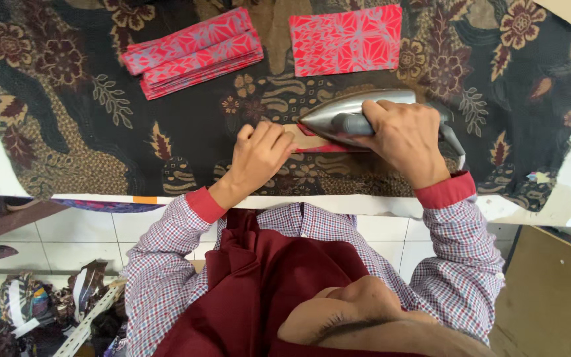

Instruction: The person repeatedly folds small red patterned fabric pieces and irons them using a cardboard template and an electric iron. They place each folded piece on the template, press it with the iron, then remove the template and stack the finished piece. The process is repeated multiple times throughout the clip.

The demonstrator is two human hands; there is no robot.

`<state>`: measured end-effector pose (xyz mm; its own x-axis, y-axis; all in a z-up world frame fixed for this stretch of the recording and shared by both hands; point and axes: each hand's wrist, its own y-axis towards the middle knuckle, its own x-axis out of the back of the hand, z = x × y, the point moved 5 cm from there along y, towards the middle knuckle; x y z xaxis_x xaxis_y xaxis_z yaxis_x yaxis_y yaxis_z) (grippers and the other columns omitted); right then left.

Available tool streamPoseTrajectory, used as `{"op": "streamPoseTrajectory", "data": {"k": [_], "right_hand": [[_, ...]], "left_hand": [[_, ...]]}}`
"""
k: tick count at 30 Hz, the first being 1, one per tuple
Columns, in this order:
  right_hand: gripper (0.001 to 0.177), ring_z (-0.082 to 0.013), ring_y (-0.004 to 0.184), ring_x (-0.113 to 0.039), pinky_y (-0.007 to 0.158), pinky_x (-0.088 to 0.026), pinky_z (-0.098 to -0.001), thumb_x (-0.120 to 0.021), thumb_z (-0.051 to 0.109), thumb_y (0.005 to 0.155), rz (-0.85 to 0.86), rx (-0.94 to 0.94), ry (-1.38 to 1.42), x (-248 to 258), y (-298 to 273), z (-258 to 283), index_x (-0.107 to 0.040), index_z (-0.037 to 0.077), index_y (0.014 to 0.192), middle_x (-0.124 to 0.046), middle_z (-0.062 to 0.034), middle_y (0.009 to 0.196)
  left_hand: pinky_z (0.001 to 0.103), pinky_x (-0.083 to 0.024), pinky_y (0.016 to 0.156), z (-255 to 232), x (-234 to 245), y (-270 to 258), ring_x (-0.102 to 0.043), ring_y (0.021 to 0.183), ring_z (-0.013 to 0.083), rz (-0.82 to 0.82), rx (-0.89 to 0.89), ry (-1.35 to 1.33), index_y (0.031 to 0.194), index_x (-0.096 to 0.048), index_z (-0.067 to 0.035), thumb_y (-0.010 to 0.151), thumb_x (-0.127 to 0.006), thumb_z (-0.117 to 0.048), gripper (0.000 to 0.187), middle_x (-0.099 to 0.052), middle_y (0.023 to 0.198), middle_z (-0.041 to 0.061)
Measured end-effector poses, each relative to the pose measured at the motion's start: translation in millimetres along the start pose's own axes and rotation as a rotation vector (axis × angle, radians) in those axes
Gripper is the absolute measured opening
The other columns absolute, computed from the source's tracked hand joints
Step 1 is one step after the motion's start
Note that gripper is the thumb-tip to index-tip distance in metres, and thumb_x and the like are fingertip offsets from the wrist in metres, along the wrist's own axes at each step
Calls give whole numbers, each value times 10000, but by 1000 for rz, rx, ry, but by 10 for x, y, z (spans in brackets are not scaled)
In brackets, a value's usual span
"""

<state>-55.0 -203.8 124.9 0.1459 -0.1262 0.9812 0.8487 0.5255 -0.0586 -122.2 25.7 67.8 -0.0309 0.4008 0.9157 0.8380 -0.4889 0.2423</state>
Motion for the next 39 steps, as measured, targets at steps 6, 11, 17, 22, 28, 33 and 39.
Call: {"op": "streamPoseTrajectory", "data": {"k": [6, 11, 17, 22, 28, 33, 39], "right_hand": [[431, -265, 617, -662, 517, -438, -399, -786, 562, 886, 14, -21, -89, 31, -85, -107, -636, 159, 862, -672, -60, 725], [451, -268, 636, -666, 537, -440, -390, -789, 581, 910, 0, -79, -126, 54, -249, -286, -642, 158, 856, -670, -76, 720], [464, -264, 624, -662, 531, -438, -382, -806, 565, 886, -5, -88, -101, 19, -318, -363, -630, 136, 857, -678, -76, 734], [450, -263, 628, -662, 533, -438, -381, -808, 552, 891, -28, -76, -79, 37, -311, -357, -626, 143, 850, -679, -74, 730], [429, -248, 597, -654, 523, -440, -386, -805, 544, 887, 40, -74, -106, 19, -256, -361, -632, 154, 847, -661, -61, 678], [424, -268, 643, -669, 542, -459, -395, -812, 522, 806, 30, 63, -58, 12, -17, -197, -624, 147, 863, -688, -47, 756], [453, -274, 649, -669, 562, -467, -410, -808, 533, 803, 40, 181, -55, -18, 248, 93, -602, 133, 859, -652, -55, 712]], "left_hand": [[420, -385, 953, 111, 66, 234, -532, 1097, 268, -75, 30, -326, 1197, -659, -40, 862, -745, -219, 390, -574, 1118, 88], [413, -444, 907, 151, -128, 487, -577, 1029, 287, 103, -6, -391, 967, -620, -84, 883, -768, -163, 187, -601, 1029, 98], [408, -527, 709, 274, -170, 604, -687, 834, 318, 257, 103, -735, 981, -583, -24, 907, -717, -94, 169, -672, 867, 110], [388, -535, 663, 364, -123, 694, -703, 767, 291, 376, 174, -789, 983, -662, -46, 848, -734, -108, 165, -683, 833, 101], [412, -489, 779, 327, 146, 537, -637, 937, 302, 216, 68, -442, 922, -672, -77, 842, -763, -125, 130, -629, 938, 90], [407, -434, 849, 213, 279, 218, -577, 956, 274, 151, 90, -279, 966, -676, -114, 921, -788, -205, 151, -602, 975, 67], [412, -437, 916, -135, 178, 36, -577, 1034, 274, 16, 63, -370, 1152, -671, -38, 843, -797, -296, 422, -613, 1104, 84]]}}
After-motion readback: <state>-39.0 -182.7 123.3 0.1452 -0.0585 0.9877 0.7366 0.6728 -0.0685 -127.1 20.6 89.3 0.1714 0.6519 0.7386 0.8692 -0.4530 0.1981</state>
